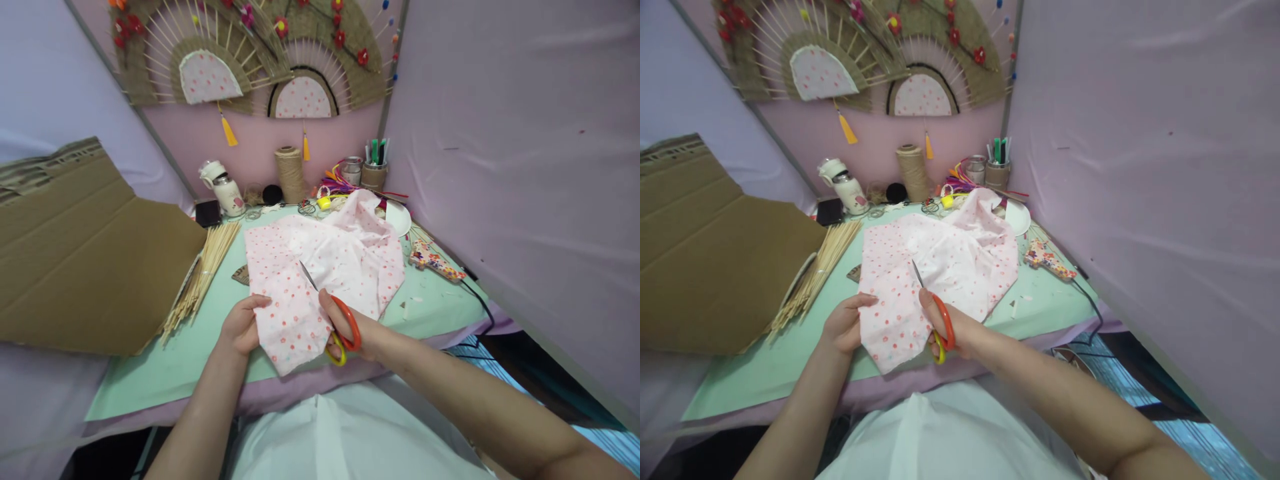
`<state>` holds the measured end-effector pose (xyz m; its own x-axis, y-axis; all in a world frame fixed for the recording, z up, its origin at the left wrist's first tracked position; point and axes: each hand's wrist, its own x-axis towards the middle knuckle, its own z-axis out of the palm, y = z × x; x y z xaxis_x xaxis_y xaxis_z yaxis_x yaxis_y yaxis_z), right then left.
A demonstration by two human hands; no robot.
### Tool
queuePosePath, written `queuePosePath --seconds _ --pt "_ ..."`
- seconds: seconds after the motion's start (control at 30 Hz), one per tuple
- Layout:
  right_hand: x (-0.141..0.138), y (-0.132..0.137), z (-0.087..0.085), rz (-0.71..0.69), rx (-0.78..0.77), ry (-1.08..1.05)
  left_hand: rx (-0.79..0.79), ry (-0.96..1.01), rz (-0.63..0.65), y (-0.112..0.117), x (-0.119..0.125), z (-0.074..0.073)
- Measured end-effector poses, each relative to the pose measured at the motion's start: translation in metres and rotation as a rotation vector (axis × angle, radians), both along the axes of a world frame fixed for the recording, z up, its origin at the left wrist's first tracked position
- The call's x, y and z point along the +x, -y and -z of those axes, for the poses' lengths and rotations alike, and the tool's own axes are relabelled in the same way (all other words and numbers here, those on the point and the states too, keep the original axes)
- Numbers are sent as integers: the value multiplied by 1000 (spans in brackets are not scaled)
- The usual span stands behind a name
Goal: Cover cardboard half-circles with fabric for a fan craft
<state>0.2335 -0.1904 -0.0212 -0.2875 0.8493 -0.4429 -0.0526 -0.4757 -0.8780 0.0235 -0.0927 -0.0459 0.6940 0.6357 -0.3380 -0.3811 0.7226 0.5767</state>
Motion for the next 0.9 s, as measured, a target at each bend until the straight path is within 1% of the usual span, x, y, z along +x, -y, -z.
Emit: queuePosePath --seconds 0.13,0.3,0.43,0.53,0.63,0.77,0.9 --pt "-1 1 5 31 24 38 -14 -4 -8 0 0 0" --pt "-1 2 8 79 22 66 7 19 21 1 -1 0" --pt "0 1 6 50 40 94 13 16 25 1 -1 -1" --pt "2 0 4 1 37 121 15 21 31 1 -1 -2" --pt "4 -2 0 -36 12 87 3 7 7 2 -1 -3" --pt "5 -7 -3 -79 28 31 -24 -22 -28 4 1 -6" --pt "4 -16 -3 -88 -11 25 -14 -16 -4 5 1 -7"
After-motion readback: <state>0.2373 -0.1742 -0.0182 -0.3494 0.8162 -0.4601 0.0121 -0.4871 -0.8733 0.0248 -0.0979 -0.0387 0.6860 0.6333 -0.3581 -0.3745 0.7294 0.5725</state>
